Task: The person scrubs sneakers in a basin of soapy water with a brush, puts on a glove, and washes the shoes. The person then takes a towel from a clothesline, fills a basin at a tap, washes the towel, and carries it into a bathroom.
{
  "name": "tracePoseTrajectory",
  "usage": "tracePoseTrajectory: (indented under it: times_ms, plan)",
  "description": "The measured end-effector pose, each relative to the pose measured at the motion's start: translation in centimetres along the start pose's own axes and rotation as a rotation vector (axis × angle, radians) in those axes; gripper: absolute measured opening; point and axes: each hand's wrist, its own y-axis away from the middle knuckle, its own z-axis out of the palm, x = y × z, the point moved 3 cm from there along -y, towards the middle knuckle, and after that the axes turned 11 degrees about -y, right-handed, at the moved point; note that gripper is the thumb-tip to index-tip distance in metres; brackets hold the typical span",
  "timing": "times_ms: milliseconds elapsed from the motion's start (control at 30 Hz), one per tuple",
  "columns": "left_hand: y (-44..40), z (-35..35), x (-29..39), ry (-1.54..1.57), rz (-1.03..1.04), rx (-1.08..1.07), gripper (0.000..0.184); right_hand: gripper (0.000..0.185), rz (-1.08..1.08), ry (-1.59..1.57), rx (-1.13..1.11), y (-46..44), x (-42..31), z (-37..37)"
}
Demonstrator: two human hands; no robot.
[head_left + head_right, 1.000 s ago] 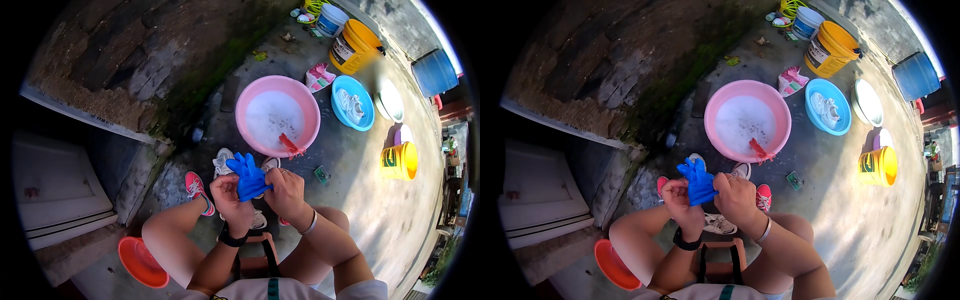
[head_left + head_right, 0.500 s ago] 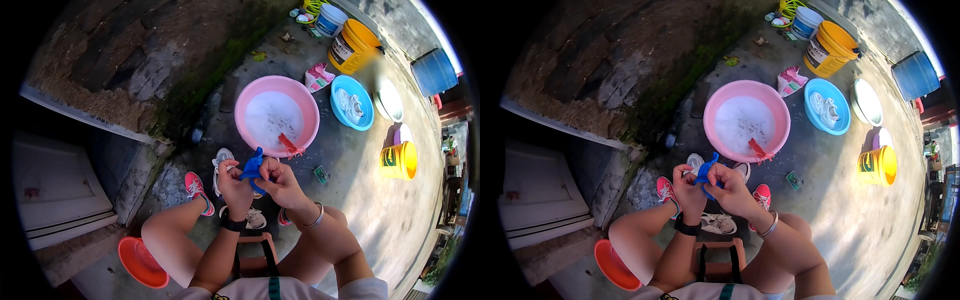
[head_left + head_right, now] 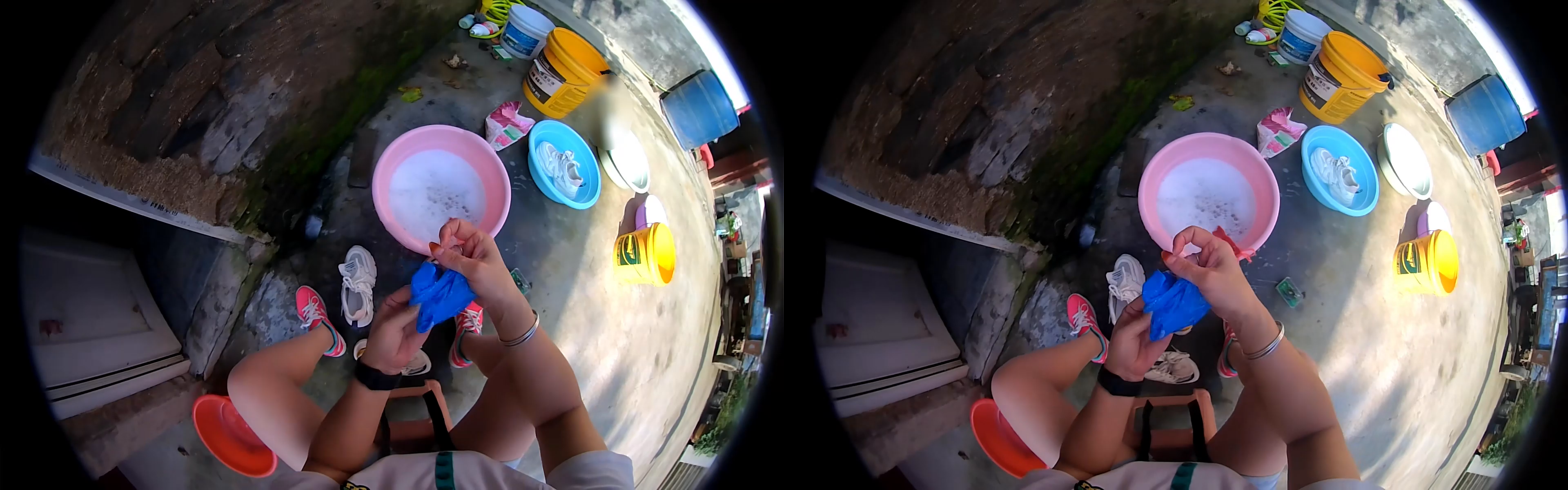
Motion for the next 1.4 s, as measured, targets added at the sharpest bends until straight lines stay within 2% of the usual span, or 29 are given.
tracePoseTrajectory:
  times_ms: [67,167,267,367,400,500,600,733,833,867,933,967,1067,1100,1133,1167,1233,1267,1333,1400]
  plan:
    - [-0.3,0.4,0.0,-0.185,-0.001,-0.144,0.021,0.016,0.036,-0.047,0.043,0.1,-0.6,-0.4]
    - [-0.5,0.2,1.4,-0.702,-0.160,-0.073,0.016,0.015,0.029,-0.005,0.010,0.2,-1.1,-0.7]
    - [-0.4,1.4,3.1,-1.278,-0.075,-0.471,0.013,0.013,0.098,0.174,-0.057,0.9,-1.3,-0.1]
    - [-0.1,4.8,5.6,-1.939,0.183,-0.603,0.011,0.013,-0.003,0.403,-0.101,2.3,-2.0,1.6]
    - [0.2,5.2,6.3,-1.929,0.294,-0.542,0.009,0.015,-0.095,0.675,-0.103,3.1,-3.1,1.8]
    - [0.8,8.5,9.8,-2.395,0.536,-0.485,0.004,0.011,-0.544,1.305,-0.415,5.3,-6.3,4.9]
    - [1.5,9.0,11.1,-2.596,0.669,-0.424,0.003,0.009,-0.524,1.394,-0.504,6.8,-5.5,6.3]
    - [2.2,8.9,11.4,-2.588,0.668,-0.594,0.002,0.008,-0.507,1.275,-0.694,7.1,-5.0,6.6]
    - [3.1,8.8,11.1,-2.641,0.632,-0.761,0.004,0.002,-0.502,1.679,-0.427,7.3,-5.3,6.7]
    - [3.3,9.1,11.0,-2.638,0.568,-0.833,0.007,0.003,-0.494,1.723,-0.417,7.5,-5.3,6.9]
    - [4.0,10.1,10.9,-2.623,0.558,-0.769,0.009,0.005,-0.487,1.822,-0.400,7.8,-5.9,7.4]
    - [4.3,10.8,11.1,-2.614,0.554,-0.737,0.010,0.005,-0.593,1.866,-0.447,8.5,-6.6,7.4]
    - [5.6,14.0,13.0,-2.526,0.823,-0.665,0.023,0.009,-0.804,2.090,-0.480,10.9,-9.6,8.8]
    - [5.9,14.8,13.5,-2.478,0.916,-0.654,0.030,0.011,-0.728,2.162,-0.497,12.0,-9.6,8.6]
    - [5.8,15.3,13.7,-2.510,1.097,-0.708,0.018,0.014,-0.650,2.233,-0.517,13.2,-9.5,8.5]
    - [5.7,15.5,13.5,-2.421,1.136,-0.621,0.015,0.017,-0.570,2.300,-0.540,13.6,-9.7,8.9]
    - [5.8,15.4,12.8,-2.242,1.205,-0.456,0.011,0.024,-0.666,2.343,-0.641,12.3,-11.0,9.5]
    - [5.2,14.8,12.9,-2.223,1.516,-0.717,0.009,0.028,-0.708,2.361,-0.700,11.3,-12.0,10.1]
    - [5.5,12.8,13.1,-2.497,1.590,-1.041,0.010,0.036,-0.774,2.397,-0.818,10.5,-12.8,10.8]
    - [5.9,12.5,12.7,-2.523,1.485,-0.911,0.009,0.023,-0.755,2.165,-0.760,11.1,-11.6,9.8]
